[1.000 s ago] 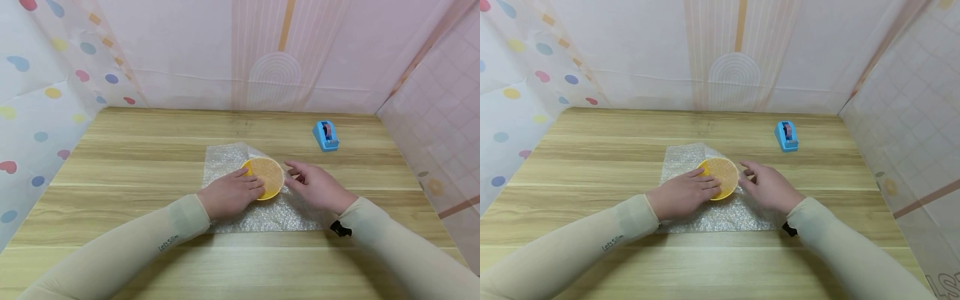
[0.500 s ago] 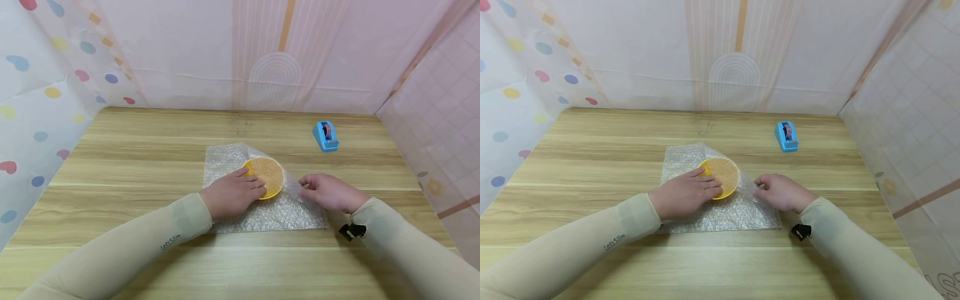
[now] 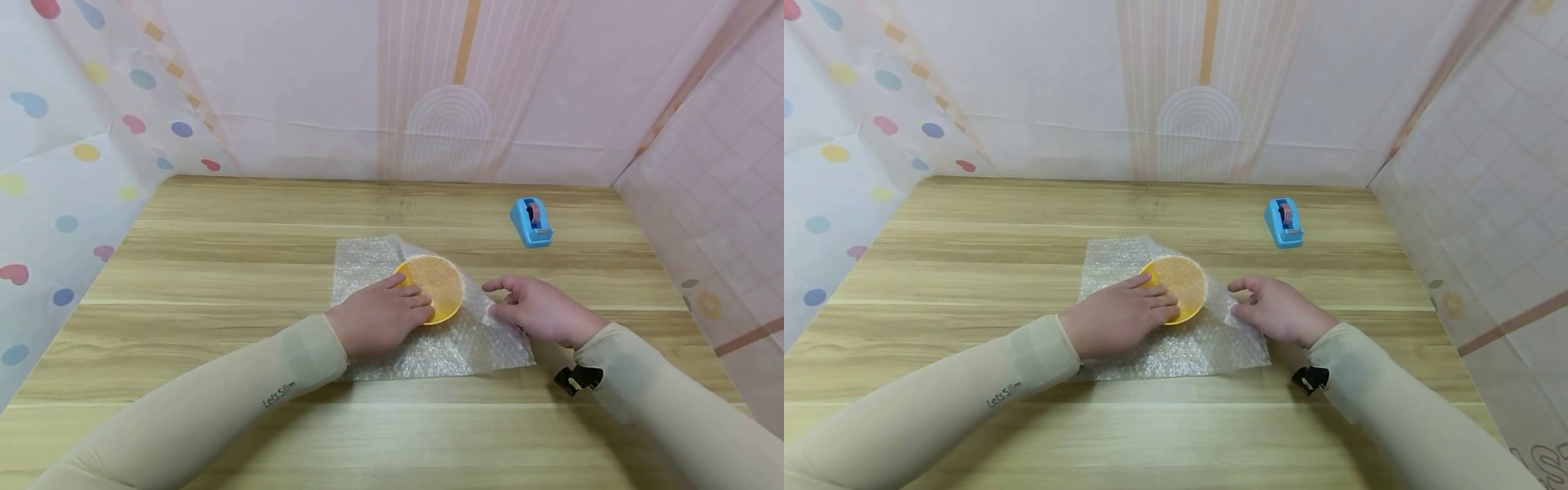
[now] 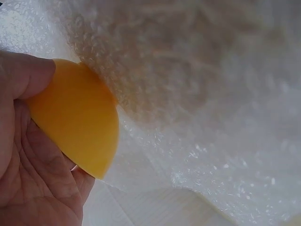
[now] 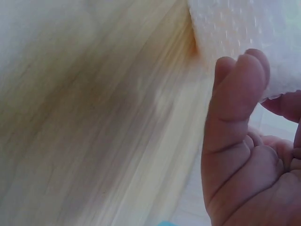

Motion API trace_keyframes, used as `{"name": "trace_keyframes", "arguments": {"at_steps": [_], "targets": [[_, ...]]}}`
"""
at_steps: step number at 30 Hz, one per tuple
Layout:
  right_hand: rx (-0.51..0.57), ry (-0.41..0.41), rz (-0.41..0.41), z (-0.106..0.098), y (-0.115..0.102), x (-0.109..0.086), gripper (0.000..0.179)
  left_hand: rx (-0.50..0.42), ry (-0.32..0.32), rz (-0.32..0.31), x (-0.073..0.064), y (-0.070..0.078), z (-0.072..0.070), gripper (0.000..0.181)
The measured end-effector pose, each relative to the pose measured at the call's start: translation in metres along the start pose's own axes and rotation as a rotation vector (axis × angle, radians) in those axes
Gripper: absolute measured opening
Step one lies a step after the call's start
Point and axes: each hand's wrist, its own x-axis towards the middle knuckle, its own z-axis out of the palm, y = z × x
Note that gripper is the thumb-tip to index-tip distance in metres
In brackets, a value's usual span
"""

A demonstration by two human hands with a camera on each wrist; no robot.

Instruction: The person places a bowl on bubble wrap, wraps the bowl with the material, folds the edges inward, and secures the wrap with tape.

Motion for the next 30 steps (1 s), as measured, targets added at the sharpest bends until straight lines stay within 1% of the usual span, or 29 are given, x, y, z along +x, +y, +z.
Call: {"name": "trace_keyframes", "arguments": {"at_steps": [4, 10, 16, 22, 30], "targets": [[0.028, 0.01, 0.004, -0.0004, -0.0019, -0.0011, 0.052, -0.004, -0.016, -0.001, 0.0012, 0.0003, -0.0019, 0.036], [0.085, 0.031, -0.047, -0.0006, -0.0045, -0.0011, 0.052, -0.034, -0.041, 0.0, 0.0032, -0.0007, -0.0044, 0.034], [0.142, 0.057, -0.059, -0.0018, -0.008, -0.0011, 0.052, -0.065, -0.046, -0.001, 0.0053, -0.0027, -0.0047, 0.034], [0.154, 0.094, -0.077, -0.0008, -0.0099, -0.0001, 0.046, -0.069, -0.03, 0.007, 0.005, -0.003, -0.0055, 0.031], [0.143, 0.105, -0.095, -0.0006, -0.01, 0.0005, 0.041, -0.073, -0.045, 0.004, 0.0052, -0.003, -0.0067, 0.032]]}}
